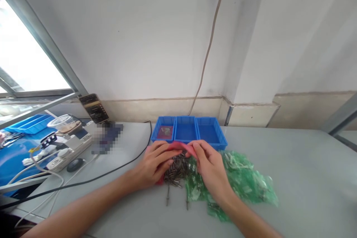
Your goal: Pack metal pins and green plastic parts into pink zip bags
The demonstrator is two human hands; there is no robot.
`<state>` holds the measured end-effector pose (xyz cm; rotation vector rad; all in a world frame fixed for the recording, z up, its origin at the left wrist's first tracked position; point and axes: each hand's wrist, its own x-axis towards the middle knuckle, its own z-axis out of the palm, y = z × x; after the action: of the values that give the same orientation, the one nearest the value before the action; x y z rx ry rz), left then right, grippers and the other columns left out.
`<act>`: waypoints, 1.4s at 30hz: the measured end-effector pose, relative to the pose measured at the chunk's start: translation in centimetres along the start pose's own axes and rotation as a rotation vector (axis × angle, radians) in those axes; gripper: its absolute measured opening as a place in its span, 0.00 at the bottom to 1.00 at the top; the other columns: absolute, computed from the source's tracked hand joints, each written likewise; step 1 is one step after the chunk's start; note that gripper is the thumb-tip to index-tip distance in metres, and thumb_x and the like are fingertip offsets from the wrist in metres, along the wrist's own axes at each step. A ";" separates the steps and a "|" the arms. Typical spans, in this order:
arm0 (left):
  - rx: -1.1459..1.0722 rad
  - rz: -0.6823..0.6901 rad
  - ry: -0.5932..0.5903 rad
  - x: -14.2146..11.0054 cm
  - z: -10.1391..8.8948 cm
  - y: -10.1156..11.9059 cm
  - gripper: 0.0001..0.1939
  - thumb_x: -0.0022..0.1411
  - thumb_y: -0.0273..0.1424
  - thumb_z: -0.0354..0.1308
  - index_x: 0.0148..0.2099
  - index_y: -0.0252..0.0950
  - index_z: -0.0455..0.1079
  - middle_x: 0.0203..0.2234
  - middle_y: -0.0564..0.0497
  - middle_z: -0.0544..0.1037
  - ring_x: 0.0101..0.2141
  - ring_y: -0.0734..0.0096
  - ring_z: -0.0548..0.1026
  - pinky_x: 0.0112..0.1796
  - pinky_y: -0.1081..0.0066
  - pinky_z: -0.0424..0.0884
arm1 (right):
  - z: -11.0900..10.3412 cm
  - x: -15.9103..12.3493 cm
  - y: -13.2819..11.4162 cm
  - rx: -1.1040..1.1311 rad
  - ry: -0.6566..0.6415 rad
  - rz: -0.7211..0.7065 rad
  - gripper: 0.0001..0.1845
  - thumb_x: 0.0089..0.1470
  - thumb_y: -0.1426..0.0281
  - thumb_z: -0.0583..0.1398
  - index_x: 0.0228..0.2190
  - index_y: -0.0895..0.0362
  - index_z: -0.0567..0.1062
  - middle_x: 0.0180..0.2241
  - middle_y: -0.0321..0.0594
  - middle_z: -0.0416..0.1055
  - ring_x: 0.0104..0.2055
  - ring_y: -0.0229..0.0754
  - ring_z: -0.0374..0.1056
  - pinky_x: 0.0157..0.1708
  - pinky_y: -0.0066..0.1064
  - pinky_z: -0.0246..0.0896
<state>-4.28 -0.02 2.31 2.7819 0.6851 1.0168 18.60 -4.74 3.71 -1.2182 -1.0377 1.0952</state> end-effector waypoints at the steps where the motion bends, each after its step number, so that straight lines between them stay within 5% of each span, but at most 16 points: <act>1: -0.006 -0.009 0.009 -0.1 0.1 0.0 0.21 0.79 0.27 0.52 0.69 0.41 0.70 0.56 0.44 0.81 0.55 0.57 0.72 0.60 0.54 0.71 | 0.0 0.0 0.0 0.015 -0.002 0.011 0.24 0.58 0.44 0.66 0.33 0.52 0.78 0.21 0.31 0.65 0.19 0.35 0.49 0.18 0.30 0.43; 9: -0.049 -0.021 0.034 -0.6 0.8 -0.5 0.35 0.70 0.17 0.52 0.75 0.44 0.60 0.55 0.47 0.81 0.56 0.59 0.73 0.58 0.57 0.74 | -0.3 0.2 0.9 -0.070 0.001 -0.021 0.25 0.58 0.43 0.67 0.40 0.51 0.78 0.18 0.27 0.56 0.19 0.37 0.49 0.20 0.30 0.44; 13: -0.084 -0.103 0.024 -0.6 0.9 -0.7 0.29 0.72 0.22 0.56 0.72 0.44 0.66 0.52 0.45 0.81 0.54 0.59 0.74 0.56 0.58 0.76 | -0.3 0.1 0.5 -0.067 -0.024 -0.035 0.28 0.58 0.46 0.69 0.51 0.50 0.77 0.31 0.35 0.73 0.21 0.36 0.56 0.19 0.30 0.48; 17: -0.220 -0.202 0.018 -0.3 0.8 -0.8 0.25 0.72 0.23 0.58 0.68 0.44 0.72 0.50 0.45 0.79 0.51 0.62 0.75 0.53 0.62 0.77 | -0.2 0.0 0.1 -0.040 -0.026 -0.060 0.34 0.58 0.49 0.70 0.60 0.46 0.71 0.39 0.37 0.77 0.21 0.35 0.57 0.19 0.29 0.49; 22: -0.291 -0.194 0.056 0.1 0.5 -0.9 0.17 0.77 0.29 0.56 0.64 0.42 0.75 0.47 0.45 0.83 0.47 0.61 0.76 0.53 0.61 0.73 | -0.6 0.3 0.7 -0.167 -0.055 -0.064 0.18 0.62 0.53 0.63 0.45 0.52 0.81 0.24 0.33 0.68 0.21 0.37 0.52 0.21 0.31 0.44; 26: -0.297 -0.221 0.069 0.4 0.1 -0.8 0.15 0.80 0.30 0.53 0.62 0.41 0.77 0.43 0.46 0.81 0.43 0.63 0.76 0.52 0.60 0.71 | -0.5 0.3 0.9 -0.291 -0.049 -0.174 0.11 0.59 0.61 0.64 0.41 0.51 0.82 0.33 0.37 0.75 0.28 0.42 0.61 0.30 0.33 0.57; 34: -0.355 -0.275 0.154 0.5 0.1 -0.8 0.13 0.80 0.34 0.53 0.51 0.36 0.79 0.50 0.43 0.73 0.51 0.62 0.74 0.55 0.61 0.73 | -0.3 0.2 0.7 -0.315 -0.058 -0.259 0.14 0.60 0.53 0.68 0.36 0.50 0.83 0.43 0.41 0.73 0.33 0.43 0.65 0.34 0.35 0.62; 42: -0.311 -0.298 0.139 0.4 0.3 -0.9 0.15 0.79 0.36 0.55 0.39 0.35 0.76 0.46 0.44 0.79 0.47 0.61 0.75 0.58 0.56 0.67 | -0.5 0.3 1.5 -0.185 -0.124 -0.137 0.17 0.64 0.51 0.66 0.43 0.51 0.76 0.36 0.38 0.78 0.38 0.46 0.70 0.39 0.35 0.65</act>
<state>-4.15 0.99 2.11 2.2808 0.8451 1.1473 19.02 -4.44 2.14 -1.2166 -1.3215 0.9947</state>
